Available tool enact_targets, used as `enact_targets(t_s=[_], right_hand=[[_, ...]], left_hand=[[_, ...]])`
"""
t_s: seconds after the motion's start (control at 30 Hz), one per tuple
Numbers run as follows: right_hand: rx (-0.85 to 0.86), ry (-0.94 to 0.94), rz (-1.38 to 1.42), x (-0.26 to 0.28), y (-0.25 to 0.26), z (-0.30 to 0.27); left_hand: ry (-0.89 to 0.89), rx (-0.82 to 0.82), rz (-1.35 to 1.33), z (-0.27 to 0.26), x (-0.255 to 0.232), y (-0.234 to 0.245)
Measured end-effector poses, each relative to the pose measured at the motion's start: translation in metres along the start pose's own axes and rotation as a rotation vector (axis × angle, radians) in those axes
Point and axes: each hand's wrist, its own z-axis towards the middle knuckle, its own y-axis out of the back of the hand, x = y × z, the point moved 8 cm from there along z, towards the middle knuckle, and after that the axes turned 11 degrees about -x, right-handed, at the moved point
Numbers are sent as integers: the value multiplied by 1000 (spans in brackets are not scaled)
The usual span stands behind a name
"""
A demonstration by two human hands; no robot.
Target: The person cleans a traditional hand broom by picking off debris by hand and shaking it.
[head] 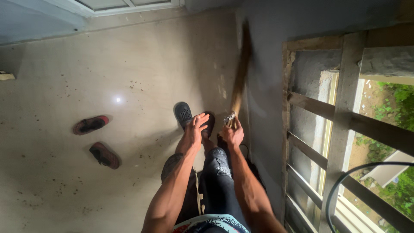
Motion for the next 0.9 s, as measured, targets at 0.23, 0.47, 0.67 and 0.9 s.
enact_targets(t_s=[0.23,0.47,0.67,0.9], right_hand=[[305,40,153,-4,-29,14],[306,148,313,-7,-89,88],[190,300,93,-5,-59,121],[252,214,-1,47,-38,135]], left_hand=[[-1,-17,-30,3,28,3],[-18,-30,-36,9,29,18],[-44,-11,-44,8,20,9],[-40,4,-24,11,20,5]])
